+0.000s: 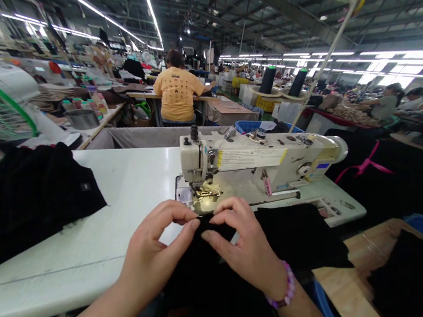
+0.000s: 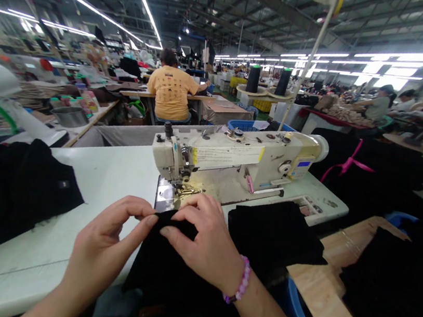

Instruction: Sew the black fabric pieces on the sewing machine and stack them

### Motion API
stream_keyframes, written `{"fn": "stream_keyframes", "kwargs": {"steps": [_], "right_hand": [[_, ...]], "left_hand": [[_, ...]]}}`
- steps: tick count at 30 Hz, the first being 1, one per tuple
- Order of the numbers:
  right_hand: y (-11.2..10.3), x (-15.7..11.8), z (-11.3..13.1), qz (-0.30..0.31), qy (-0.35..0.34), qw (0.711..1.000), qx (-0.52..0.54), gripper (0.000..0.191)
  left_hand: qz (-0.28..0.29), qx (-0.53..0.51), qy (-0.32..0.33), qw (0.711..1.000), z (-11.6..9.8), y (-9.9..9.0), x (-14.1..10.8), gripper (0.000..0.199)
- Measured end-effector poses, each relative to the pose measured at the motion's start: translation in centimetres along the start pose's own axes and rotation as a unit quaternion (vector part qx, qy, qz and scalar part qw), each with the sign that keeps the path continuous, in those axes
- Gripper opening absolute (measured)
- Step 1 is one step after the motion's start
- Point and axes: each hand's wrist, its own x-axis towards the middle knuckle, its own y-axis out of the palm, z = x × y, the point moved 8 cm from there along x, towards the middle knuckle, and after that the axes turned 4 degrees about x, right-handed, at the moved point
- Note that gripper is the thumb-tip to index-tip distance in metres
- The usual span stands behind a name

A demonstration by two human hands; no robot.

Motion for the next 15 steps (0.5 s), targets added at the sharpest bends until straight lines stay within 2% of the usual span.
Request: {"fn": "stream_keyframes", "kwargs": {"steps": [3, 7, 10, 15], "right_hand": [[-1.1, 0.0, -0.6, 0.010, -0.031, 0.999, -0.031, 0.014], [-2.2, -0.2, -1.8, 0.008, -0.003, 0.999, 0.031, 0.012], [-2.2, -0.4, -2.2, 0.002, 0.031, 0.997, 0.072, 0.011], [-2.3, -0.6, -2.3, -0.057, 0.056, 0.992, 0.098, 0.011]], "left_hand": [[0.014, -0.062, -0.079, 0.995, 2.1, -1.2, 0.4, 0.013], [-0.016, -0.083, -0.154, 0.985, 4.8, -2.8, 0.5, 0.025], [-0.047, -0.084, -0.171, 0.981, 5.3, -3.3, 0.3, 0.031], [-0.085, -0.083, -0.198, 0.973, 5.3, -3.5, -0.2, 0.036]]}}
